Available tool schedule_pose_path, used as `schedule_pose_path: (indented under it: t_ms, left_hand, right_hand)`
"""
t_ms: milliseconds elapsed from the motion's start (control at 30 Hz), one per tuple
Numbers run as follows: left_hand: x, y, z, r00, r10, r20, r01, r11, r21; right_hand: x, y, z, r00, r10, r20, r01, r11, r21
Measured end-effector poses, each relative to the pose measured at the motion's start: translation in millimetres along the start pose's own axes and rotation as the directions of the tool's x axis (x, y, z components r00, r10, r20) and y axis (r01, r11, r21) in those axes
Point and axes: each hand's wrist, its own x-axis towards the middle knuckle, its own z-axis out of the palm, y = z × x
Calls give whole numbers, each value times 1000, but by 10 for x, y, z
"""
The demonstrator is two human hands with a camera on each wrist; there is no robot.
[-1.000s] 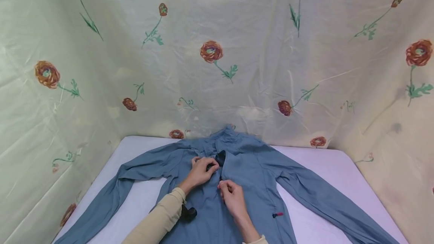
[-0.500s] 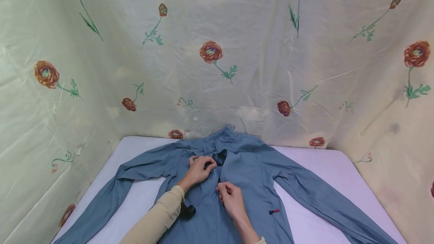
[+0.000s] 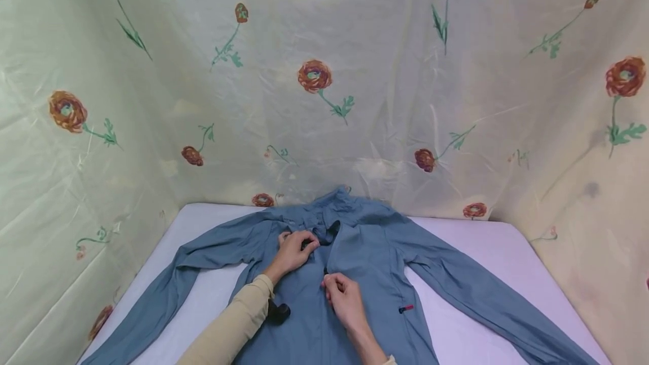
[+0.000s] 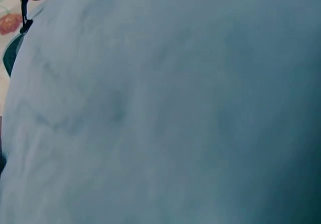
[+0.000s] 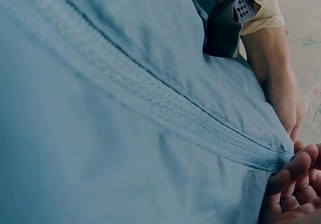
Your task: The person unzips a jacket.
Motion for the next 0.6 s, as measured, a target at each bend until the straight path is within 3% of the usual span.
schedule_pose_path:
  t_ms: [267,600]
  left_hand:
    - [36,22,-52,1000,2,1,-2,1000,5]
    - [-18,-68,-70,999,-49,-19,49,999,-9]
  right_hand:
    - [-4,-39,-9,1000,-31,-1,31,1000,1]
    - [-62,-4,11,1000,-17,10,17,1000,18]
